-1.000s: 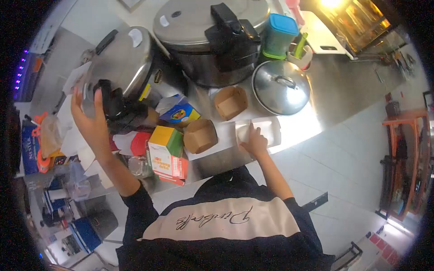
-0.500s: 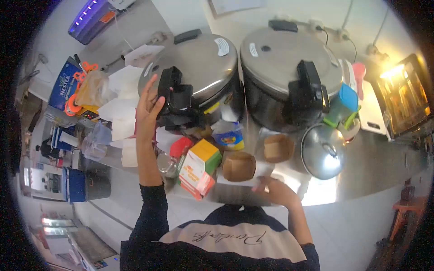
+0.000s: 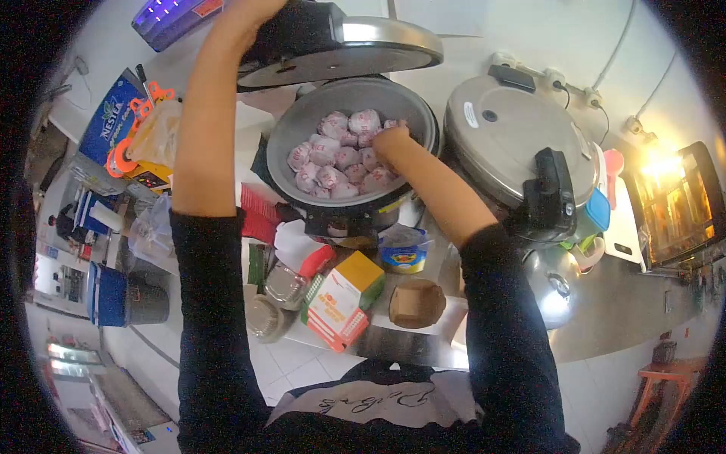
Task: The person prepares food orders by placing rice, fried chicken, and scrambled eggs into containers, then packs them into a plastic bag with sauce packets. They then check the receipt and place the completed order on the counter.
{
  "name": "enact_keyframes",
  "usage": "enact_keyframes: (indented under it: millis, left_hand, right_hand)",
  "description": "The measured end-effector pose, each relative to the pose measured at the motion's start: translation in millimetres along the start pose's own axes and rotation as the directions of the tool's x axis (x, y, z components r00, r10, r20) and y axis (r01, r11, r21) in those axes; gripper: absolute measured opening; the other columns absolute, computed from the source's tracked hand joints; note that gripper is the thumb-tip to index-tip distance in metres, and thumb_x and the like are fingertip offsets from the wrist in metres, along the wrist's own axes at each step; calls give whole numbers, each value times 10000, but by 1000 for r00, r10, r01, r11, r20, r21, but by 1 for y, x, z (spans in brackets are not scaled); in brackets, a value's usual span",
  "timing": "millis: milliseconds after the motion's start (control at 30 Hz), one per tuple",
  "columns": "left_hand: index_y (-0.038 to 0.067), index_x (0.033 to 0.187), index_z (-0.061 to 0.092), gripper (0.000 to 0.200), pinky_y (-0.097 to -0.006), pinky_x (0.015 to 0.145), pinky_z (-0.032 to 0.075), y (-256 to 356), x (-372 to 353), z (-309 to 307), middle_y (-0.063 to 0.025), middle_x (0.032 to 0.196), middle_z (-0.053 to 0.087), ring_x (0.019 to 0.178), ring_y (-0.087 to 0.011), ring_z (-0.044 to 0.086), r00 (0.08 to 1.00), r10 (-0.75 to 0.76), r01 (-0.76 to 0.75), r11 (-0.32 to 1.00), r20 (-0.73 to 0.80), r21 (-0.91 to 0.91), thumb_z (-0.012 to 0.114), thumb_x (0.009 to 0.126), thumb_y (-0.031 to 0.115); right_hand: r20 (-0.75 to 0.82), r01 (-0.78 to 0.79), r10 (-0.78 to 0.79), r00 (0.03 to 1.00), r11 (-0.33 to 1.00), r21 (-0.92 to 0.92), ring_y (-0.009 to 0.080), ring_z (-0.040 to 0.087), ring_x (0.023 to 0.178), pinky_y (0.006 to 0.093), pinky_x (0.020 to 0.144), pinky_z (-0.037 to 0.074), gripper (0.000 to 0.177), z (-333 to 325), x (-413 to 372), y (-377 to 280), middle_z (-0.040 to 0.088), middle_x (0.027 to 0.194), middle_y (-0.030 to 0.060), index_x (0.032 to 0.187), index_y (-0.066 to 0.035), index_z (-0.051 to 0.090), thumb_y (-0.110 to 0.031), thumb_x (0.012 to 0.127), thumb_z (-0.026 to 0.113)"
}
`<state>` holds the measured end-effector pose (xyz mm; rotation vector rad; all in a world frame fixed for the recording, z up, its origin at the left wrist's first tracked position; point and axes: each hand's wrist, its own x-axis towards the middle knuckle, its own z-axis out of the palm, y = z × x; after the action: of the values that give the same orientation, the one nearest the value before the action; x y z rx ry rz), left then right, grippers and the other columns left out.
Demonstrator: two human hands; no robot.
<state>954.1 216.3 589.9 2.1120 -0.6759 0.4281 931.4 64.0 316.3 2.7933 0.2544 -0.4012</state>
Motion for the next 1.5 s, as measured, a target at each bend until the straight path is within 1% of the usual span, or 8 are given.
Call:
enact_keyframes:
  millis: [133,367,500,667,800,933,1067,1500]
  left_hand:
    - [31,852,698,344,-387,804,489,-10,-8,-1,-230,910,661,913,-341,641,999,-12,20,985,-47,170,570,710,317]
    - [122,1149,595,560,-418,910,431,-23,-77,6,-143,1106,632,1036,-319,592,997,-71,67,975,11,213,673,725,479]
    - [130,1042,614,351,-409,817,464,-59,-159,47,-116,965,657,931,-318,610,974,133,-115,988,-186,103,645,792,374]
    - [124,1151,557,414,-425,736,467,-104,-249,93,-109,928,589,873,-304,588,942,252,-234,966,-220,106,676,776,251]
    - [47,1243,501,617,-367,924,387,-55,-292,77,-127,1117,515,1070,-290,494,853,369,-374,925,-370,63,758,722,258]
    - [49,1192,539,598,-382,920,408,-18,-348,85,-118,1164,487,1100,-294,491,711,573,-305,774,408,-555,785,683,244]
    - [69,1109,585,554,-367,846,444,-15,-368,108,-97,1082,543,888,-237,576,700,511,-89,756,499,-649,825,644,249]
    - [74,808,576,193,-367,689,428,17,-365,156,-67,815,571,738,-241,551,816,314,-175,934,486,-311,648,629,73]
  right_hand:
    - [240,80,-46,970,988,-135,299,595,1048,531,952,350,647,-6,14,-3,651,1024,98,1195,-226,553,-184,580,750]
    - [-502,134,235,832,793,595,287,579,994,385,848,449,584,-35,-125,-6,579,1040,138,1121,-120,527,-189,604,788]
    - [-435,479,384,814,-22,877,139,546,944,281,775,453,492,-2,-227,-58,539,993,38,1059,-65,503,-180,687,804]
    - [-218,404,347,912,-847,346,262,500,1166,434,990,411,720,54,-296,-123,500,1235,120,1348,-96,325,-169,750,719]
    - [-119,555,562,819,-720,418,252,481,1190,417,989,394,743,59,-317,-141,488,1268,97,1393,-88,286,-171,732,614]
    - [-85,476,472,878,-836,272,238,493,1167,400,952,421,655,88,-332,-149,463,1275,94,1372,-118,296,-333,828,591]
    - [-92,485,507,857,-734,475,168,502,1112,319,904,434,670,97,-347,-156,479,1225,76,1339,-82,336,-554,886,483]
    - [-18,428,462,887,-805,412,154,568,982,292,864,456,548,122,-368,-86,562,1068,63,1295,-91,399,-503,935,429]
